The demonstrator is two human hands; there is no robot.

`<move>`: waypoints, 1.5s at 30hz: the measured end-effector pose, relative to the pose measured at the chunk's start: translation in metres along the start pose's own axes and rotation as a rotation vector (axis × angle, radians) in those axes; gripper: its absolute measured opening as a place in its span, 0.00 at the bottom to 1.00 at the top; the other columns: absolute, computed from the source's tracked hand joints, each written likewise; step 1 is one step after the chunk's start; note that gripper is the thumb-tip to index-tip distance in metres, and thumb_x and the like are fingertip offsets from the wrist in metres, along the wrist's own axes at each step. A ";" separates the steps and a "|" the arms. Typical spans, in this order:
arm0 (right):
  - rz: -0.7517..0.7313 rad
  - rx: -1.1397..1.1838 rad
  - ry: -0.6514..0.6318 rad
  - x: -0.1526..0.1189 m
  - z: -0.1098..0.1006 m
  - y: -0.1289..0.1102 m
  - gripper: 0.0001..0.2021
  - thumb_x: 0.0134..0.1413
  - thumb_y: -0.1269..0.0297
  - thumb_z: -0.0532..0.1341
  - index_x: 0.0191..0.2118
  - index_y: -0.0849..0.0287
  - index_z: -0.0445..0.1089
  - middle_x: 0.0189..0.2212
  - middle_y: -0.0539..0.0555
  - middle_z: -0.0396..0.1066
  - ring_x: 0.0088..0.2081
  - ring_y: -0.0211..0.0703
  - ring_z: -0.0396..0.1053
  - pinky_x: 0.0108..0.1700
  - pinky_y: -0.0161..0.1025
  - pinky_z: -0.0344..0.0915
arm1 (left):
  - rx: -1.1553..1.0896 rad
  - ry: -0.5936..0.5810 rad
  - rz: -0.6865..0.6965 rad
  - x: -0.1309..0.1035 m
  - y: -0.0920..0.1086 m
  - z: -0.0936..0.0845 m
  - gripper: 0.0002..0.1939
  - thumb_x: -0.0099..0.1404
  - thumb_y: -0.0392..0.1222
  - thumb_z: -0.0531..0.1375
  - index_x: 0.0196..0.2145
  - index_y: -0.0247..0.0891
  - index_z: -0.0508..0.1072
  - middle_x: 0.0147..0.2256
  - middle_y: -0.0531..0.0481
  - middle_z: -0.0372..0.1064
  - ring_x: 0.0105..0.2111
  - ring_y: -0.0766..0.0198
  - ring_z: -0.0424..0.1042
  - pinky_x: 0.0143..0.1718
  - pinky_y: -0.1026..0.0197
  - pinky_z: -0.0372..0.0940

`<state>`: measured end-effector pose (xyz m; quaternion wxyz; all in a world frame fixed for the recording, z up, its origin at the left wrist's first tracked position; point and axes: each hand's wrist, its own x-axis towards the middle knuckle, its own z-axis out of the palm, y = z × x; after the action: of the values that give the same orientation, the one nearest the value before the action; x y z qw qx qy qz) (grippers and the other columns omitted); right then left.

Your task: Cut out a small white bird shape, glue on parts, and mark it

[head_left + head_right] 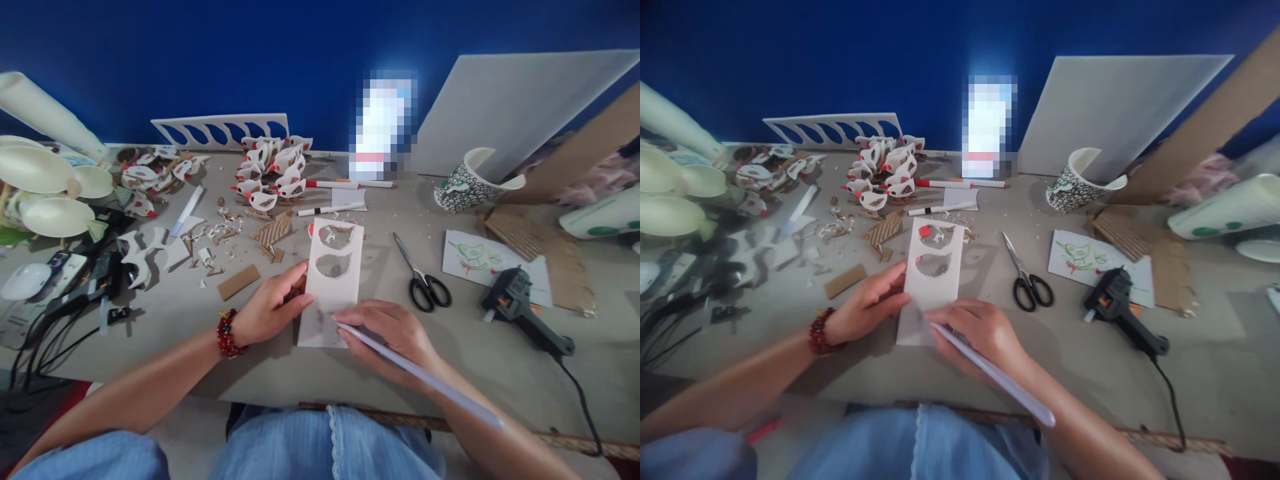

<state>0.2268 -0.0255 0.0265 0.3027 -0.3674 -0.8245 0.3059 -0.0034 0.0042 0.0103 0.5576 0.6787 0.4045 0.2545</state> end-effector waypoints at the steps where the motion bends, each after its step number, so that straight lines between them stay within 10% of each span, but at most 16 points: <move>1: -0.006 0.000 -0.009 0.001 0.001 0.000 0.08 0.57 0.71 0.58 0.41 0.57 0.71 0.27 0.52 0.74 0.28 0.38 0.70 0.32 0.33 0.65 | 0.001 -0.003 0.003 0.000 0.000 0.000 0.24 0.69 0.46 0.52 0.60 0.37 0.56 0.37 0.46 0.71 0.36 0.59 0.69 0.36 0.63 0.66; 45: -0.093 -0.060 -0.084 0.000 0.004 0.007 0.09 0.59 0.71 0.56 0.43 0.58 0.71 0.32 0.54 0.77 0.32 0.40 0.74 0.38 0.35 0.68 | 0.025 -0.010 0.027 0.000 -0.004 0.000 0.24 0.69 0.42 0.52 0.61 0.35 0.55 0.38 0.46 0.71 0.40 0.58 0.70 0.41 0.61 0.66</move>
<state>0.2268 -0.0224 0.0187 0.2705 -0.3243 -0.8616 0.2816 -0.0046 0.0040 0.0069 0.5475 0.6923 0.3960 0.2534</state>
